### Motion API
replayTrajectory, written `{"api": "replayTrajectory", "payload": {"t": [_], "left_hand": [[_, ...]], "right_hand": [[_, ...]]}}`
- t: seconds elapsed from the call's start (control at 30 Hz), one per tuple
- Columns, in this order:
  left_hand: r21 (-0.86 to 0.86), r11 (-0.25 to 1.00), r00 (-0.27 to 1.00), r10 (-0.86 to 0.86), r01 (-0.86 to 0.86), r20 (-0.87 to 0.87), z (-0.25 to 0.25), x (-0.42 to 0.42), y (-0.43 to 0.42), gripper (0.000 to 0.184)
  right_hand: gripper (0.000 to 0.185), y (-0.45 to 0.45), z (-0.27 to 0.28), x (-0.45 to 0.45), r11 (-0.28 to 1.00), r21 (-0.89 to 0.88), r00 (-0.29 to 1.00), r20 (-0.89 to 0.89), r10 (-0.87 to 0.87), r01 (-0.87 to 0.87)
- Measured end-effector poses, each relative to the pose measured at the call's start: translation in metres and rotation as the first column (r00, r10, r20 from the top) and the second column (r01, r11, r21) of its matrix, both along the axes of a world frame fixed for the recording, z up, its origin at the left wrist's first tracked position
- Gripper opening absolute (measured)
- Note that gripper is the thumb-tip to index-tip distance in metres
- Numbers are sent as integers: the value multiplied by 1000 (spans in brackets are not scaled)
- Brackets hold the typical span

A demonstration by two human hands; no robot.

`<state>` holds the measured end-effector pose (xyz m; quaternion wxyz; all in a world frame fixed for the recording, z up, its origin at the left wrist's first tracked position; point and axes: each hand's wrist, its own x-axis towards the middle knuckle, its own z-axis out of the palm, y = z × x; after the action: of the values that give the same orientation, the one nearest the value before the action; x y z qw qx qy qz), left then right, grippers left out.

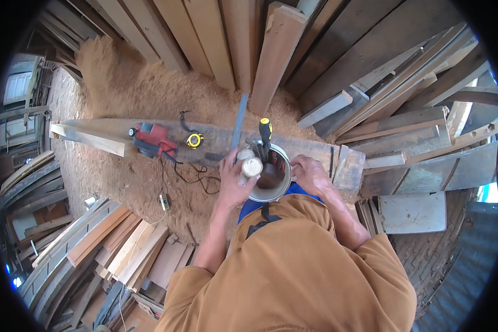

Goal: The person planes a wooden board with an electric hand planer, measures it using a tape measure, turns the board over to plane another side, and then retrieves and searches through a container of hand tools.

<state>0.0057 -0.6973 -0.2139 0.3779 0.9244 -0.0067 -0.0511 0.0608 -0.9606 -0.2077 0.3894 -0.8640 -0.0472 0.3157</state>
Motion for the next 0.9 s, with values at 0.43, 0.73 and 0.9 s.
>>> {"api": "replayTrajectory", "payload": {"t": [0.43,0.73,0.9], "left_hand": [[82,996,999,36,-39,38,-11,4,-4,58],[-19,966,964,257,-257,71,-28,-54,36,50],[-23,942,942,335,-334,32,-40,-90,43,47]], "right_hand": [[30,71,11,-15,815,-398,892,-15,452,-420],[30,122,-30,-27,507,-223,550,-223,805,-833],[31,153,-69,-26,279,-308,363,-263,894,-910]]}}
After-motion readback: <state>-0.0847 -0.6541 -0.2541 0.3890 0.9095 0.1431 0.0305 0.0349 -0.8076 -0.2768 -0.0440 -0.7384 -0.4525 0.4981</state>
